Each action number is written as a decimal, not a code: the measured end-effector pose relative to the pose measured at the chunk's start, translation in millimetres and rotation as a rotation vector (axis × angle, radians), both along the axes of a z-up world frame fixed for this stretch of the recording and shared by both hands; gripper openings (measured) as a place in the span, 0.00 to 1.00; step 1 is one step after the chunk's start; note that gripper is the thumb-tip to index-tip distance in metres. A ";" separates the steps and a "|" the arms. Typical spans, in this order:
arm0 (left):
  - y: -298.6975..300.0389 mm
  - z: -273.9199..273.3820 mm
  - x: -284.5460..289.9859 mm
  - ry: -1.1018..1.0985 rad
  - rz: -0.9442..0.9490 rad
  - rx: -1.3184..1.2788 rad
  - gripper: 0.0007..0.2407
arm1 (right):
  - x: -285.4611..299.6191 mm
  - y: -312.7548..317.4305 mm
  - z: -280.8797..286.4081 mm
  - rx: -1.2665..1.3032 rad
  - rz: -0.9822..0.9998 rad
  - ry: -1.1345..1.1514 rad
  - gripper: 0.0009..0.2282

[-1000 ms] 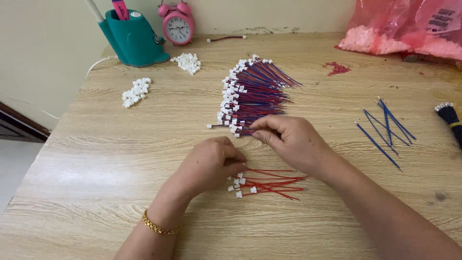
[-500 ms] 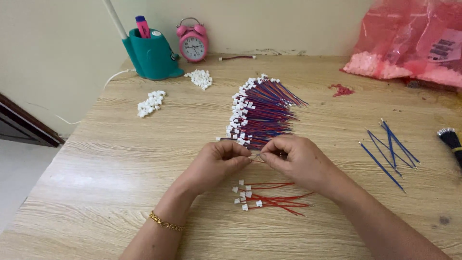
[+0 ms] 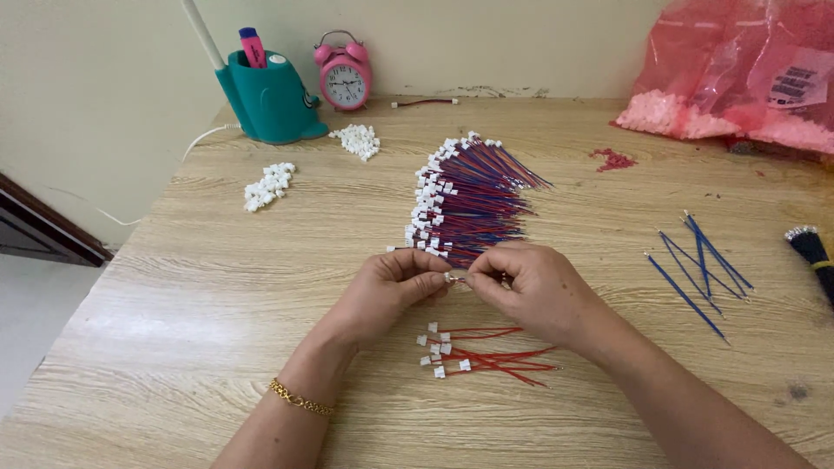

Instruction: The person assembles wire harnesses by inserting red and blue wires into white plastic connectors. They handle the wires and connectors by hand, organizing them into a growing bundle on the table. The person also opens a plastic bag containing red beads and pours them onto the table.

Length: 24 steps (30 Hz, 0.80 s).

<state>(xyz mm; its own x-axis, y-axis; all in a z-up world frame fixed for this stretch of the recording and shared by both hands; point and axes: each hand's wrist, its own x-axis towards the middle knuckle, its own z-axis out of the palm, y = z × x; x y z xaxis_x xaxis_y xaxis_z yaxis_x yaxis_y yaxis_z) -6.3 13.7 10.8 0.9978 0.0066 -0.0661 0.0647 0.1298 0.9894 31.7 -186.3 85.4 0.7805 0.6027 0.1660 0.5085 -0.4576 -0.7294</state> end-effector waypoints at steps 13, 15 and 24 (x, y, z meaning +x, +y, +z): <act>-2.0 2.8 -3.3 0.010 -0.003 -0.007 0.06 | 0.0 0.7 0.4 -0.038 -0.024 0.012 0.08; -3.3 2.4 -3.8 0.011 0.004 0.004 0.06 | -0.7 1.1 0.5 -0.054 -0.012 -0.015 0.08; -3.2 2.8 -1.4 0.023 0.005 -0.002 0.07 | 1.1 2.1 -1.9 -0.101 -0.058 0.001 0.08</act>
